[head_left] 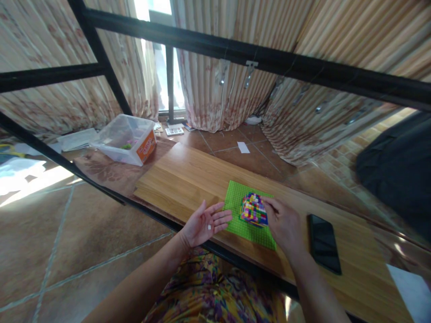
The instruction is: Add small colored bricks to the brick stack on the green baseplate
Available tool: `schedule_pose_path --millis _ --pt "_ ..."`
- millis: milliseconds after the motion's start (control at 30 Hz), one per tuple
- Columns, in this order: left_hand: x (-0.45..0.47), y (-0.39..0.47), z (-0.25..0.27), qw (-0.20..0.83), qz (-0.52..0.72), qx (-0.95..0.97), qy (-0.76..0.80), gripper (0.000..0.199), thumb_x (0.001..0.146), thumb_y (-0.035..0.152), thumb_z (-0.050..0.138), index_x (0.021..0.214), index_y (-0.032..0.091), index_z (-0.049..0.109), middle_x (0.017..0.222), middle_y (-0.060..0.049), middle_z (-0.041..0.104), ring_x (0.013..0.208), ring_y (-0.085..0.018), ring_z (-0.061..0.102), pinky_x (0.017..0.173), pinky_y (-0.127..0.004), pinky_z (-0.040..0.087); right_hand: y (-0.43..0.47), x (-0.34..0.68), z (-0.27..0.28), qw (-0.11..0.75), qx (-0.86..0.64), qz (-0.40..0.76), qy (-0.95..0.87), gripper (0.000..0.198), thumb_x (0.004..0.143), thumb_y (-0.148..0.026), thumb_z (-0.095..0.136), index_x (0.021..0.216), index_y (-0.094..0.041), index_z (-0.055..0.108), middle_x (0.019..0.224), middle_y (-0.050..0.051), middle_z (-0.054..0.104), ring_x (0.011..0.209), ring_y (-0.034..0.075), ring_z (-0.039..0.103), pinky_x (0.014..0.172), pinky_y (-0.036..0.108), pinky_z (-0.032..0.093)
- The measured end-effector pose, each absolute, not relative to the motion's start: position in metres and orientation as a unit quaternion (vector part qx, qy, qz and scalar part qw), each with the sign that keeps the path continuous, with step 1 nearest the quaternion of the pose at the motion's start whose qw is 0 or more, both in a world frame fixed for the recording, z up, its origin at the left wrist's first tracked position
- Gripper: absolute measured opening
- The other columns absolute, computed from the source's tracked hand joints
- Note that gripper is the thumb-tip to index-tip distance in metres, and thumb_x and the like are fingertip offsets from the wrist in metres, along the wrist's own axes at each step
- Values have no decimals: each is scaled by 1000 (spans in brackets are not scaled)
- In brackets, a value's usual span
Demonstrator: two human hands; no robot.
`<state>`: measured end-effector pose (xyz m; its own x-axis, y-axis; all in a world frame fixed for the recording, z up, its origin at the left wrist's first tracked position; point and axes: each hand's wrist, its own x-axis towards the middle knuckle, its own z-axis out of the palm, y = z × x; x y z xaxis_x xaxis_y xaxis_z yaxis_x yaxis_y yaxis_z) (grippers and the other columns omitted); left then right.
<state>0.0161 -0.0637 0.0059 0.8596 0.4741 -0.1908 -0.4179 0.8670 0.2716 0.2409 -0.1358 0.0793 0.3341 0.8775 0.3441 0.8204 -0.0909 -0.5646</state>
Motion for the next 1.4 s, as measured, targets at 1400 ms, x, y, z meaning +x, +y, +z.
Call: schedule_pose_path --millis 1400 --pt "16 -63 6 959 220 117 136 55 93 51 30 129 13 45 124 -19 57 112 -26 57 97 -39 37 -100 256 50 361 -766 98 -523 32 80 -44 51 86 -19 70 89 7 70 85 22 62 80 36 46"
